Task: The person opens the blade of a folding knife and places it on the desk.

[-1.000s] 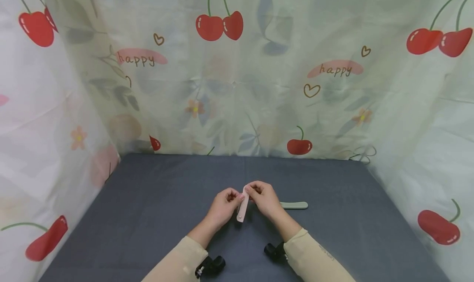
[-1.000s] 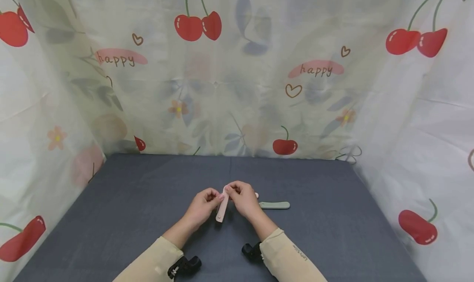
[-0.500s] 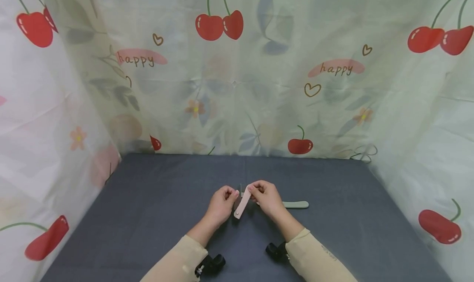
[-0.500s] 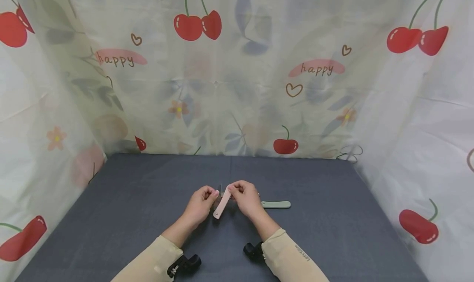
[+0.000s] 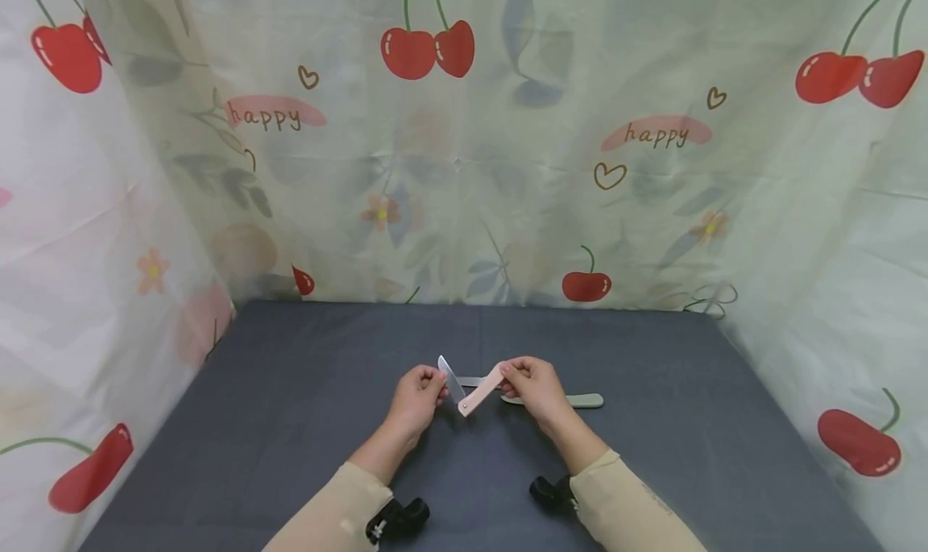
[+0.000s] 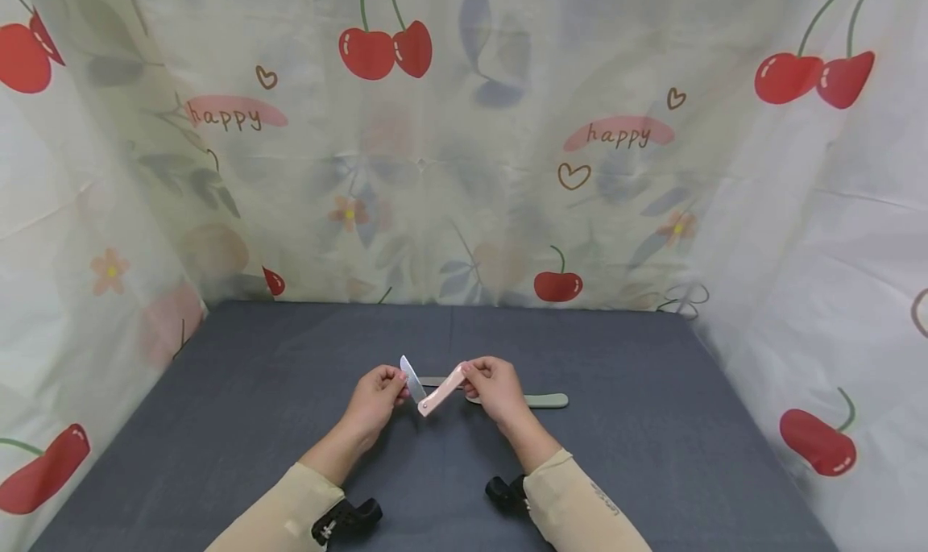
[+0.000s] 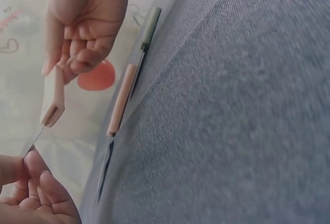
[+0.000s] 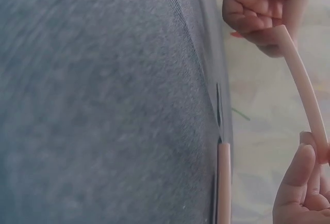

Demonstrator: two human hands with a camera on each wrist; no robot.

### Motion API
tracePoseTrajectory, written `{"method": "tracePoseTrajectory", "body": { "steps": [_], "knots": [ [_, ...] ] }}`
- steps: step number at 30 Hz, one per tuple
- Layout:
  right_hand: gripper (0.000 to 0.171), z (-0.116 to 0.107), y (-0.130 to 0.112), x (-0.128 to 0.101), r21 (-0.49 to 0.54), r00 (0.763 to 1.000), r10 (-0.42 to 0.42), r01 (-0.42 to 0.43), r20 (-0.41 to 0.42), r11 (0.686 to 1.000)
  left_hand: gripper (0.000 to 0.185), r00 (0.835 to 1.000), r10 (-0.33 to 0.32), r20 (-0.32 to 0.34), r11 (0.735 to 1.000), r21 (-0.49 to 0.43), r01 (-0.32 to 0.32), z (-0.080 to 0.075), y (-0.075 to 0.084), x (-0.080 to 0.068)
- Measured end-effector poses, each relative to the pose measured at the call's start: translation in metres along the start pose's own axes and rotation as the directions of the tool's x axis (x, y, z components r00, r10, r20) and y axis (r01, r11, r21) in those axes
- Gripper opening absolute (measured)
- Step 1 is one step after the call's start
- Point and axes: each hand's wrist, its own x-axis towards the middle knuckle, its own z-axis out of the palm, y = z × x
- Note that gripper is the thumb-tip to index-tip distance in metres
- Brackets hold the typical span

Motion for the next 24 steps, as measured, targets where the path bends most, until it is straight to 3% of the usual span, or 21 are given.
{"method": "tracePoseTrajectory", "body": {
  "steps": [5, 12, 24],
  "knots": [
    [0.018, -0.003, 0.005, 0.001, 0.039, 1.0, 0.016, -0.016, -0.001, 0.999, 0.011, 0.999, -0.036, 0.005, 0.999, -0.029, 0.036, -0.004, -0.003, -0.001],
    [0.019, -0.007, 0.005, 0.002, 0.102, 0.999, 0.034, -0.037, 0.039, 0.994, 0.015, 0.999, 0.003, 0.04, 0.997, -0.072, 0.0, -0.008, -0.003, -0.001],
    [0.021, -0.014, 0.007, 0.005, 0.067, 0.981, 0.031, -0.044, 0.19, 0.997, 0.008, 0.992, -0.013, 0.127, 0.998, 0.056, 0.006, -0.016, 0.003, 0.003]
  ]
}}
